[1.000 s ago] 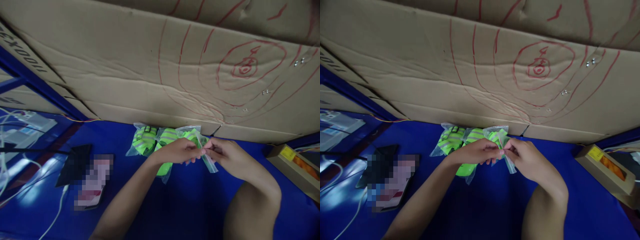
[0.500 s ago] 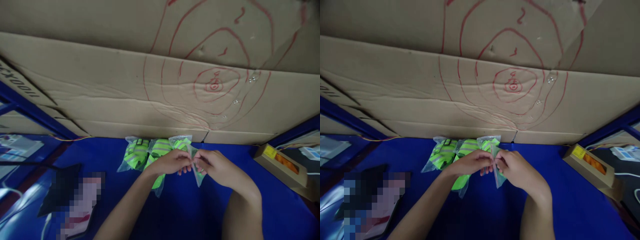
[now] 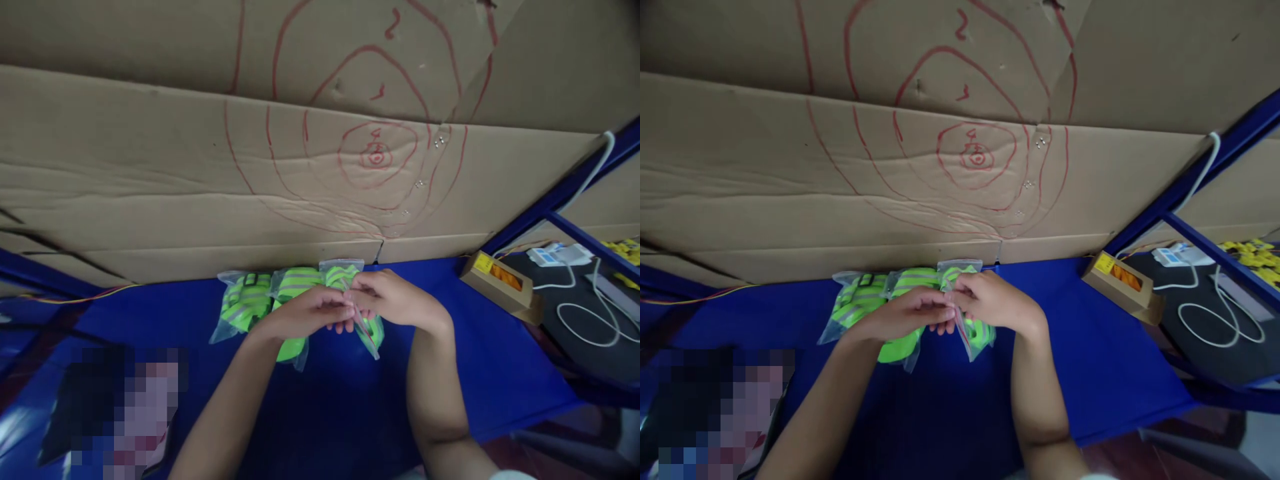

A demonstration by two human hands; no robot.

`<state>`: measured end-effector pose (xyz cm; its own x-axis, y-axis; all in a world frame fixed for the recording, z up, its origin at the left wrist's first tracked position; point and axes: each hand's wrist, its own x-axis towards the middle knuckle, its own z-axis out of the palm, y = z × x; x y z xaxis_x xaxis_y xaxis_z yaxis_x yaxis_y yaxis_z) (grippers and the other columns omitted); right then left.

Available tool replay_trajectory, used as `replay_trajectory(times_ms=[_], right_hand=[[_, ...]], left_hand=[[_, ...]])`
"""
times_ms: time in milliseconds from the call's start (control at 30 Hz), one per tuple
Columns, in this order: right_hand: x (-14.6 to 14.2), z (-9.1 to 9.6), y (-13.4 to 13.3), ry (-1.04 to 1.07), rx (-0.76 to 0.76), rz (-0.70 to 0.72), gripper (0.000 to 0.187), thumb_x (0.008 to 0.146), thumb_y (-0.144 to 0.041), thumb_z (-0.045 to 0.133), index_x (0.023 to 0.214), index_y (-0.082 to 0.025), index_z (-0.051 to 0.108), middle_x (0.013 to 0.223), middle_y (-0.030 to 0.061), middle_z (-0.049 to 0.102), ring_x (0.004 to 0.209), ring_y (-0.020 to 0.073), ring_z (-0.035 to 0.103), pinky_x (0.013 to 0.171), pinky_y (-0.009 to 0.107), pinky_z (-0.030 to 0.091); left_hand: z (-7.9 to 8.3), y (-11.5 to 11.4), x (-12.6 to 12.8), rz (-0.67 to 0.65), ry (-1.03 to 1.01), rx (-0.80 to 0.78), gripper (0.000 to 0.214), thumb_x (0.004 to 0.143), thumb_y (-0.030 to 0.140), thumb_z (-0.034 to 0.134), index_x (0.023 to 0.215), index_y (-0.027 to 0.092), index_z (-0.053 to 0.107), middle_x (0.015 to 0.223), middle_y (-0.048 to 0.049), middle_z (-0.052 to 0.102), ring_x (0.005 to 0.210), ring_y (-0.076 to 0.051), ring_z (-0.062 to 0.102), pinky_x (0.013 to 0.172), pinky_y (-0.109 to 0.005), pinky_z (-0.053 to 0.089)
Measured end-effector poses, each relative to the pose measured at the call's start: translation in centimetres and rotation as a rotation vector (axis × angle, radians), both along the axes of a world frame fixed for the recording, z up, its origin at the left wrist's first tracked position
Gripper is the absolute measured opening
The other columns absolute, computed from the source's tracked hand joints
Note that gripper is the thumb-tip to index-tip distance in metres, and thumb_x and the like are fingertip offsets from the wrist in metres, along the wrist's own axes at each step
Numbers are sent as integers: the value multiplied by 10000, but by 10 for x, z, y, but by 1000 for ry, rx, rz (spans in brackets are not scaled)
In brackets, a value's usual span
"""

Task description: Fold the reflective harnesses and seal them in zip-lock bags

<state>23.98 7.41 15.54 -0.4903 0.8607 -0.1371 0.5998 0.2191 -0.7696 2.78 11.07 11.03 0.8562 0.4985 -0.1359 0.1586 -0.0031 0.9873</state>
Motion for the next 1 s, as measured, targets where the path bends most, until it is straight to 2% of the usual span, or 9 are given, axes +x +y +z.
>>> replay_trajectory(times_ms=[100, 233, 367, 533, 667, 767, 933, 1000], right_hand=[[0, -6, 8, 50, -73, 23, 275, 992, -412, 523, 814, -204, 541, 758, 22, 720, 664, 142, 684, 596, 237, 498], [4, -14, 14, 86, -96, -7, 227, 953, -398, 553, 834, -207, 521, 767, 18, 705, 667, 150, 697, 587, 245, 525], [11, -16, 11, 153, -74, -27, 206, 903, -394, 581, 843, -203, 531, 758, 16, 704, 688, 142, 689, 634, 250, 544], [9, -23, 13, 138, -22, -108, 155, 814, -319, 613, 755, -199, 535, 640, -8, 657, 587, 121, 636, 548, 217, 468], [8, -32, 20, 91, -6, -200, 134, 791, -270, 607, 718, -201, 518, 598, -18, 628, 534, 117, 607, 499, 212, 409], [14, -29, 19, 74, -18, -249, 179, 828, -301, 619, 726, -203, 510, 588, -17, 621, 543, 117, 592, 519, 222, 418], [24, -19, 18, 63, -14, -151, 325, 947, -454, 595, 765, -186, 579, 726, 20, 685, 674, 116, 616, 640, 239, 485], [31, -23, 23, -14, -63, -222, 418, 967, -552, 565, 801, -174, 626, 775, 50, 704, 697, 132, 641, 637, 249, 508]], left_hand=[[-9, 4, 3, 61, 19, -15, 301, 896, 408, 633, 851, 129, 736, 791, -69, 728, 665, -131, 621, 608, -240, 446], [-18, -2, 17, 279, 35, 20, 195, 808, 283, 552, 710, 155, 661, 614, -2, 606, 557, -112, 531, 530, -230, 358], [-13, -17, 27, 442, 14, 146, 226, 795, 297, 463, 612, 183, 530, 548, 47, 424, 516, -94, 374, 520, -236, 285], [-13, -18, 30, 517, 46, 341, 269, 784, 334, 481, 565, 186, 430, 552, 45, 364, 561, -100, 362, 553, -251, 263], [-17, -1, 19, 599, 139, 440, 281, 815, 328, 448, 573, 185, 450, 547, 34, 404, 574, -110, 404, 559, -255, 277], [-13, 10, 2, 683, 227, 520, 298, 858, 327, 433, 622, 171, 524, 576, 24, 473, 603, -117, 440, 579, -255, 288], [-2, 10, -17, 594, 376, 635, 257, 885, 318, 509, 808, 167, 703, 751, -8, 679, 699, -146, 572, 677, -267, 361], [-4, 10, -20, 581, 453, 675, 250, 905, 303, 509, 847, 172, 714, 819, -36, 713, 749, -171, 602, 712, -287, 364]])
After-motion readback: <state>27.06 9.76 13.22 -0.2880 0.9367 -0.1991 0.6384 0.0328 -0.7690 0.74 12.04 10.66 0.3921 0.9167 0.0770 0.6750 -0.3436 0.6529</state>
